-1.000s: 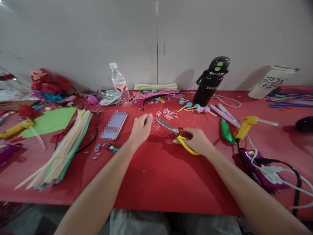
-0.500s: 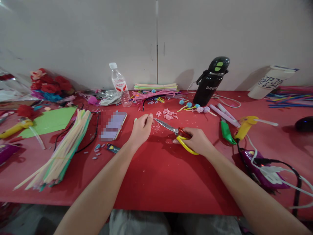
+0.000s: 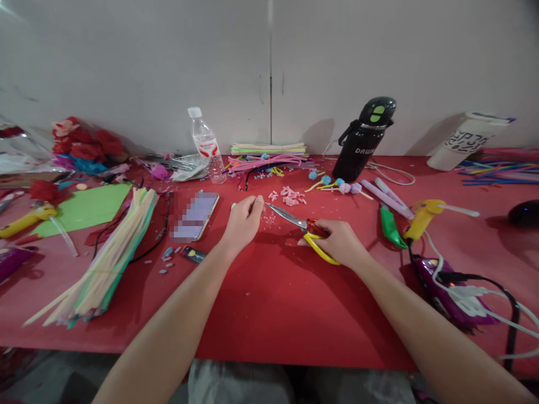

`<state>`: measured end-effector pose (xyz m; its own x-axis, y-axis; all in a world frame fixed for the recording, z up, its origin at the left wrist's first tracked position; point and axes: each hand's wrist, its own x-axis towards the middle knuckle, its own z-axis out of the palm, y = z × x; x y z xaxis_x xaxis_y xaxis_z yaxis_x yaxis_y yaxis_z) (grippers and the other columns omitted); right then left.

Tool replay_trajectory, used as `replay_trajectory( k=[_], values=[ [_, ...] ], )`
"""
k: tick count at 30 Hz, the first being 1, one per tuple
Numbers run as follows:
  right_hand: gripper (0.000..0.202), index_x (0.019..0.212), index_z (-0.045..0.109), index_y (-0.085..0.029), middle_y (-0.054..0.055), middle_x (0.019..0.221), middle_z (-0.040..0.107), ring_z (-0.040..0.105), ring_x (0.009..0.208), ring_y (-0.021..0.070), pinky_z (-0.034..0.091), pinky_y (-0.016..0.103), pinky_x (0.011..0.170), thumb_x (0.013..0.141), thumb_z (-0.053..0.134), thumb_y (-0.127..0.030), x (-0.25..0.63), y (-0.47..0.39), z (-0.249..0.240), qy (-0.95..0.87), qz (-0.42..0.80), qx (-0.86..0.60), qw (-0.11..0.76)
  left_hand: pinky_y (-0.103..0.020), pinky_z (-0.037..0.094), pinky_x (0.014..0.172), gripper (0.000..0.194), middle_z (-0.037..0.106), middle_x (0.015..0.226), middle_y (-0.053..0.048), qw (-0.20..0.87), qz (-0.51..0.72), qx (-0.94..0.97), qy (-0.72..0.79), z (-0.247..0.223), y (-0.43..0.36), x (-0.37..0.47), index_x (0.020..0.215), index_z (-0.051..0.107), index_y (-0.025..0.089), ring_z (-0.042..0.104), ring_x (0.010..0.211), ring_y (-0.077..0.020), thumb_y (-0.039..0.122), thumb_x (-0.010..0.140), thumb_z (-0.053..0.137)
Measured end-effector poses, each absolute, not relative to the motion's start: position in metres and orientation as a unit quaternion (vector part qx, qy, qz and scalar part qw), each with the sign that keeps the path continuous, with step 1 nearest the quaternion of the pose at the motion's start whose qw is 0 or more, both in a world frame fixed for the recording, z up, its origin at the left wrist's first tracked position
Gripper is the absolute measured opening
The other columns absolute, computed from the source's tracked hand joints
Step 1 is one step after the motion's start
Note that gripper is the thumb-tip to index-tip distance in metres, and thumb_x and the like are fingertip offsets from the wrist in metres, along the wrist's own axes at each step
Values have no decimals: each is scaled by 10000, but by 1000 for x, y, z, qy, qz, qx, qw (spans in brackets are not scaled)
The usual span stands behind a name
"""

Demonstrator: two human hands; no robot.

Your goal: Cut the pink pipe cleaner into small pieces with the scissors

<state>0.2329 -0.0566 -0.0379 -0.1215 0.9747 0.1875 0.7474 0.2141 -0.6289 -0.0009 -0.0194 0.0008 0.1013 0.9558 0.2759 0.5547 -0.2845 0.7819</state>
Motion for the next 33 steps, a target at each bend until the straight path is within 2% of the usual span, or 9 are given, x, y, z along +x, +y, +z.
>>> replay_trajectory(
  k=[11,23,28,33],
  values=[
    [487,645,505,-177,-41,563,360,276,538,95,214,223,449,636,641,-645,234,-59,-37,-705,218,-608,293,-216,335,487,394,483,572,6,276,415,679,538,-3,-15,-2,683,496,175,434,525,-105,478,889,353],
    [508,610,470,-177,-39,567,339,254,545,94,208,224,450,629,640,-654,233,-58,-37,-720,207,-598,285,-222,344,501,404,476,574,9,284,413,680,536,-4,-14,-2,716,521,177,431,522,-108,500,886,348],
    [534,576,445,-177,-42,554,305,240,542,93,188,230,452,618,637,-674,233,-57,-36,-716,199,-605,286,-216,361,512,400,510,602,1,280,412,686,531,-5,-14,-3,722,523,177,453,541,-107,497,890,351],
    [506,605,472,-176,-43,554,331,262,543,94,200,226,450,631,639,-653,233,-58,-35,-708,205,-610,289,-214,378,519,385,551,669,-13,275,402,694,530,-1,-14,-6,784,548,174,496,591,-119,486,893,351]
  ],
)
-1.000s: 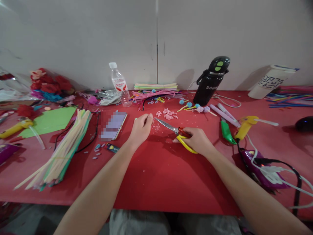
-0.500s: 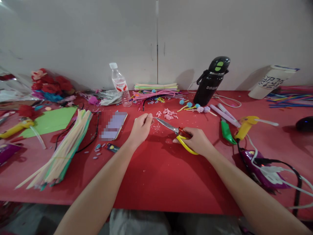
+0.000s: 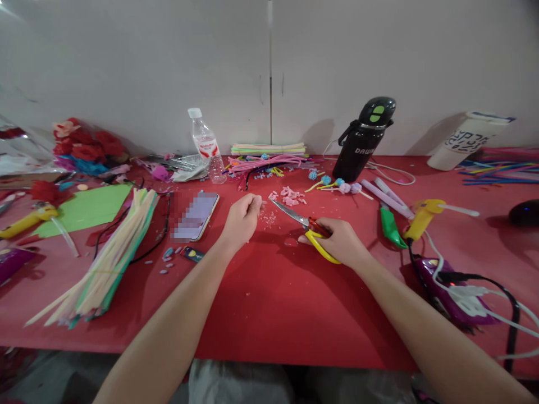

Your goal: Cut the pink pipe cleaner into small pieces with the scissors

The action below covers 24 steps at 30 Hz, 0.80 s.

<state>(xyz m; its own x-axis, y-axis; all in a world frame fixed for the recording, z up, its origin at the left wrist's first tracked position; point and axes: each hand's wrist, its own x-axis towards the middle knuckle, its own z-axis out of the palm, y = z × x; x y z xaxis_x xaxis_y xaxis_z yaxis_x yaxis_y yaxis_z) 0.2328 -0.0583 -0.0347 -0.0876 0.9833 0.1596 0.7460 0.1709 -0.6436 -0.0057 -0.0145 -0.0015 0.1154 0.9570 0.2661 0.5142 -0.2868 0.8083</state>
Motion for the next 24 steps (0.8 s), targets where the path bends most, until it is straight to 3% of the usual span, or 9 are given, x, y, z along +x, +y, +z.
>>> replay_trajectory(
  k=[5,12,24],
  values=[
    [491,618,471,-180,-45,561,355,271,535,92,209,223,452,629,652,-637,233,-60,-35,-712,214,-606,282,-213,397,557,363,543,667,-12,261,401,707,521,0,-15,-7,741,524,172,532,652,-126,459,898,367],
    [502,619,482,-179,-42,571,365,267,547,96,212,226,458,630,641,-655,233,-59,-34,-717,216,-602,276,-198,344,494,348,485,612,11,245,387,724,515,1,-16,-8,709,498,170,479,579,-105,430,903,374],
    [514,608,467,-177,-41,566,355,268,547,92,217,219,460,622,649,-657,233,-59,-35,-720,216,-599,276,-205,356,520,335,497,616,10,239,390,728,512,-1,-14,-8,711,501,166,477,577,-104,415,902,385]
  ],
)
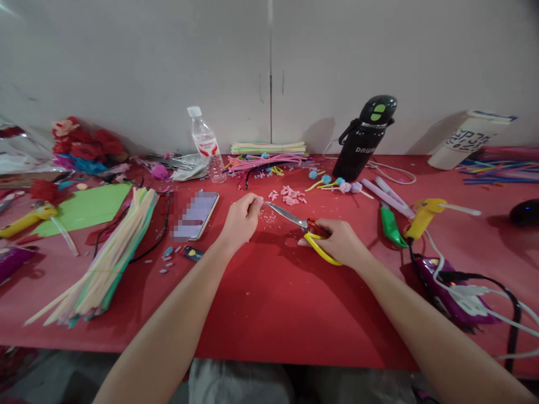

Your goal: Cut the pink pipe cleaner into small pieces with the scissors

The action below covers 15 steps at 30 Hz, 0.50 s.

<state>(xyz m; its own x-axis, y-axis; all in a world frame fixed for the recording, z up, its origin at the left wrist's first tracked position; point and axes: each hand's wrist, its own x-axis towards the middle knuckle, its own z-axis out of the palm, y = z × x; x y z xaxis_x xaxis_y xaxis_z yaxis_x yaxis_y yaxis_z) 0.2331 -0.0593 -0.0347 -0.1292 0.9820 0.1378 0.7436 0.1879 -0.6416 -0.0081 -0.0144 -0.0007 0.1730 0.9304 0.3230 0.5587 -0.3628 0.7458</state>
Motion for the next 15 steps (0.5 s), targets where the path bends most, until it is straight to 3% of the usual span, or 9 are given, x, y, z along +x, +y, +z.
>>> replay_trajectory(
  k=[15],
  values=[
    [469,666,483,-190,-55,565,353,277,530,88,221,215,455,625,680,-613,236,-60,-36,-712,223,-600,288,-211,276,432,398,395,515,31,303,421,673,528,2,-16,-5,648,462,168,364,447,-77,476,884,373]
  ],
)
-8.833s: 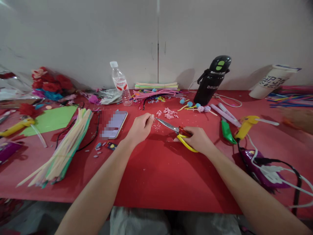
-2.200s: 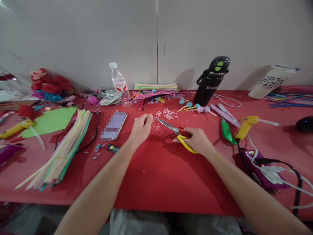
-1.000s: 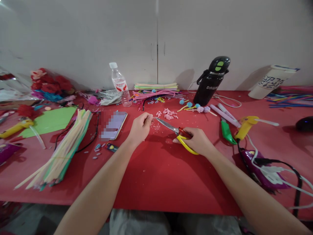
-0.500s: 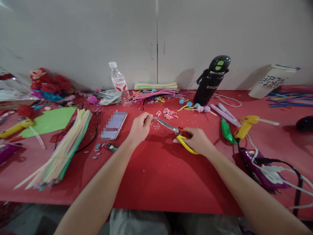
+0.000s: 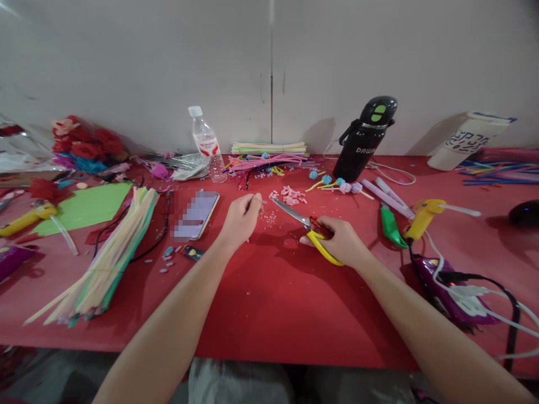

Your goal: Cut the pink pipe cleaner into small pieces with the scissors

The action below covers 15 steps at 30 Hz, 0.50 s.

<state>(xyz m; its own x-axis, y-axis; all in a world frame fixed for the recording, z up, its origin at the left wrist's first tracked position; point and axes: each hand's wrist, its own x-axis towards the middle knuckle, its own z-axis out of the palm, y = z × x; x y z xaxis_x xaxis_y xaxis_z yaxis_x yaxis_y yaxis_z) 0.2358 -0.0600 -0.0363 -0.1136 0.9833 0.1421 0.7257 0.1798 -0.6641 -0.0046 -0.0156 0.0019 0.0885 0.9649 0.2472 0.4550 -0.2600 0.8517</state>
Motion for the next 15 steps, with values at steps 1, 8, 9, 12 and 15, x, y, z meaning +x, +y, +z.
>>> replay_trajectory(
  k=[1,8,9,12,15],
  values=[
    [466,667,483,-190,-56,565,352,278,529,87,221,214,456,623,684,-608,235,-60,-36,-712,223,-600,289,-210,274,432,396,397,515,30,314,426,667,524,2,-16,-4,640,452,168,363,447,-76,471,883,374],
    [468,645,484,-181,-49,555,365,281,533,89,218,213,450,619,678,-606,234,-60,-35,-719,223,-589,294,-205,246,413,391,378,514,34,345,431,654,517,3,-16,-2,638,444,169,337,428,-69,464,884,374],
    [470,639,480,-180,-49,554,357,279,534,89,215,214,449,620,676,-607,234,-60,-36,-718,224,-589,295,-206,253,418,393,388,520,33,343,433,655,515,3,-16,-3,640,449,168,347,430,-68,467,884,378],
    [479,629,473,-179,-48,559,350,280,539,90,215,214,452,621,672,-614,234,-59,-36,-715,235,-588,296,-211,281,441,398,412,532,28,335,440,660,509,2,-15,-3,644,466,165,382,448,-71,470,886,387],
    [488,635,483,-177,-43,573,375,289,542,91,228,216,460,626,658,-633,234,-59,-37,-714,245,-585,295,-218,299,456,404,430,540,22,328,439,665,508,1,-15,-3,649,482,164,403,465,-79,477,886,387]
  ],
)
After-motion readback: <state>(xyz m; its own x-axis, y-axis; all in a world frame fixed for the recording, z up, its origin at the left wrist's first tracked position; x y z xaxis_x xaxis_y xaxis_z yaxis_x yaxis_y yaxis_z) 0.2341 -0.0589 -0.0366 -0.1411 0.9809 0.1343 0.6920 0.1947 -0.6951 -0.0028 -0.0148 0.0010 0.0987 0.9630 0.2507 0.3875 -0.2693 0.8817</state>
